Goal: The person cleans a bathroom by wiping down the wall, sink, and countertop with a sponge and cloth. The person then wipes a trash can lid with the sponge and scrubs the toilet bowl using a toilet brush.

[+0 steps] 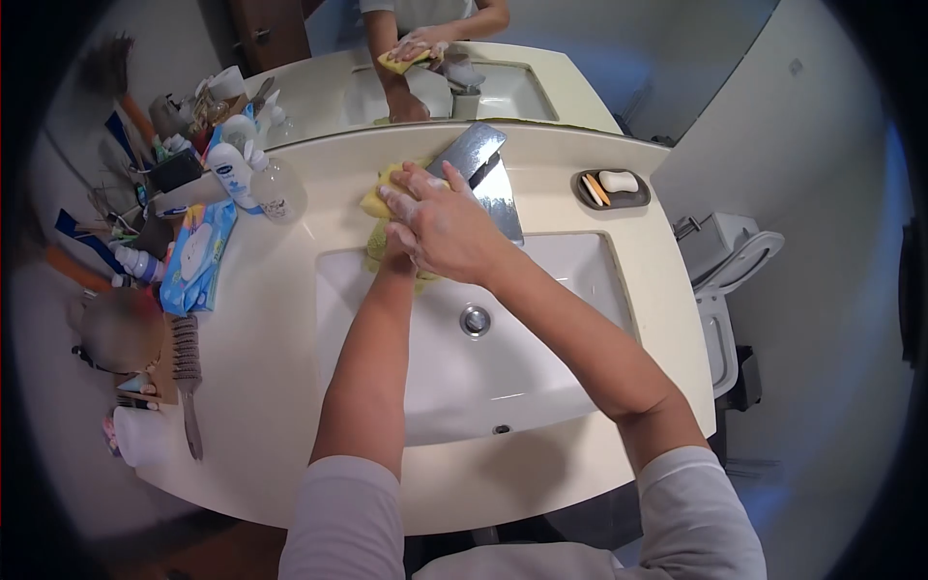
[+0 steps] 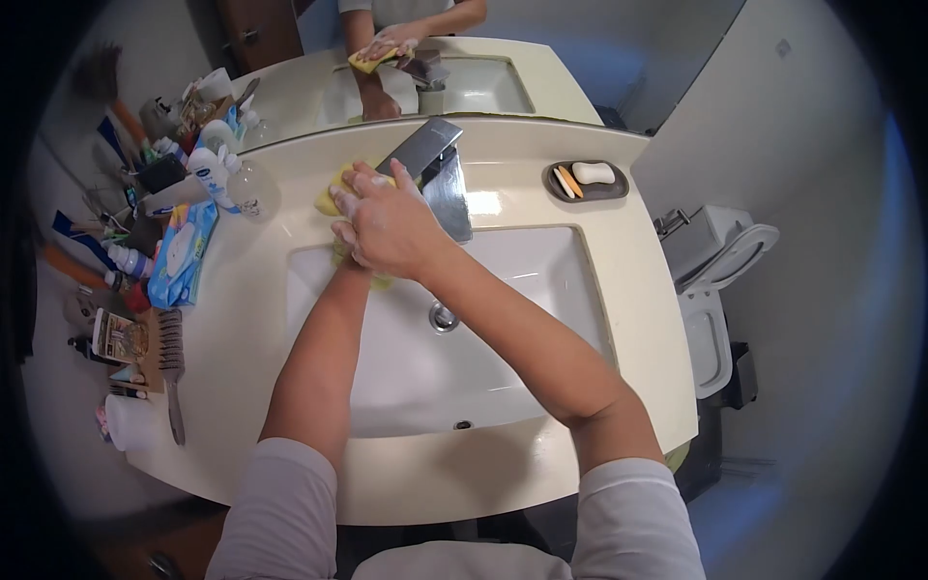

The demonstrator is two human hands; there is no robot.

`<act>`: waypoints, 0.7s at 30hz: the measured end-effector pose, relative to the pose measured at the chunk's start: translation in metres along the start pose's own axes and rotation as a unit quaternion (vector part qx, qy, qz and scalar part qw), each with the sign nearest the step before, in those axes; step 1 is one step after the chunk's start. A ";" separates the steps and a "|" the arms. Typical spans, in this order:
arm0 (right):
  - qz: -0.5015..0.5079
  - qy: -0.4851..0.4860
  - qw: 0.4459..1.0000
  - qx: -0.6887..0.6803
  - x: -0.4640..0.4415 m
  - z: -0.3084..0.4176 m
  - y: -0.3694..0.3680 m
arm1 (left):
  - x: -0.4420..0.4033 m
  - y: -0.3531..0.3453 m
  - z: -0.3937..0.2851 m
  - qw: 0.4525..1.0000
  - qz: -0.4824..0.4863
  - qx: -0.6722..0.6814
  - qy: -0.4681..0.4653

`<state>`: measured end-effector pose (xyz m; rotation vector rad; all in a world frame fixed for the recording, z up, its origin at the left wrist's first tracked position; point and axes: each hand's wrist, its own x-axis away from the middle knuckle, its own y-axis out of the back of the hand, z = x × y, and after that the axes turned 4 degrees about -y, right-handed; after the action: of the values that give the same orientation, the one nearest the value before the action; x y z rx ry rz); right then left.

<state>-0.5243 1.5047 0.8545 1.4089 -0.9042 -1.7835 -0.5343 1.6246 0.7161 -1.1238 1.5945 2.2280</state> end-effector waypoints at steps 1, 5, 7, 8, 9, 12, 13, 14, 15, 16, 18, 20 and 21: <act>0.018 0.057 0.998 -0.027 -0.001 0.003 0.000 | 0.002 -0.012 0.007 0.983 -0.042 0.176 -0.015; -0.026 -0.124 0.992 0.011 -0.029 -0.053 -0.011 | 0.003 -0.024 0.019 0.954 0.007 0.298 0.008; -0.106 -0.258 0.960 0.008 -0.039 -0.048 -0.030 | 0.003 -0.019 0.017 0.953 -0.010 0.299 0.040; -0.092 -0.282 0.954 -0.036 -0.036 -0.022 -0.022 | 0.002 -0.016 0.018 0.945 0.008 0.323 0.059; -0.159 -0.264 0.950 -0.048 -0.028 -0.006 -0.036 | 0.001 -0.013 0.024 0.926 0.035 0.367 0.078; -0.193 -0.263 0.933 -0.150 -0.009 0.063 -0.026 | 0.007 0.007 0.047 0.750 0.106 0.624 0.193; -0.204 -0.285 0.899 -0.262 -0.005 0.081 -0.013 | 0.013 0.013 0.053 0.635 0.115 0.724 0.244; -0.205 -0.296 0.896 -0.259 0.001 0.087 -0.004 | 0.019 0.017 0.061 0.515 0.118 0.802 0.277; -0.147 -0.253 0.911 -0.291 0.008 0.089 0.005 | 0.023 0.021 0.067 0.408 0.120 0.856 0.293; -0.091 -0.211 0.918 -0.322 0.014 0.091 0.017 | 0.024 0.023 0.072 0.315 0.128 0.891 0.300; -0.025 -0.266 0.887 -0.376 0.039 0.079 0.050 | 0.027 0.016 0.084 0.208 0.152 0.936 0.240; -0.071 -0.175 0.935 -0.301 0.075 0.040 0.057 | 0.027 0.034 0.083 0.196 0.113 0.910 0.347; -0.047 -0.246 0.925 -0.286 0.090 0.015 0.069 | 0.028 0.059 0.082 0.205 0.070 0.870 0.443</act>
<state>-0.5485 1.3941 0.8699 0.6497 -0.4764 -2.2842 -0.6245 1.6642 0.7521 -0.8895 2.5121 -1.4360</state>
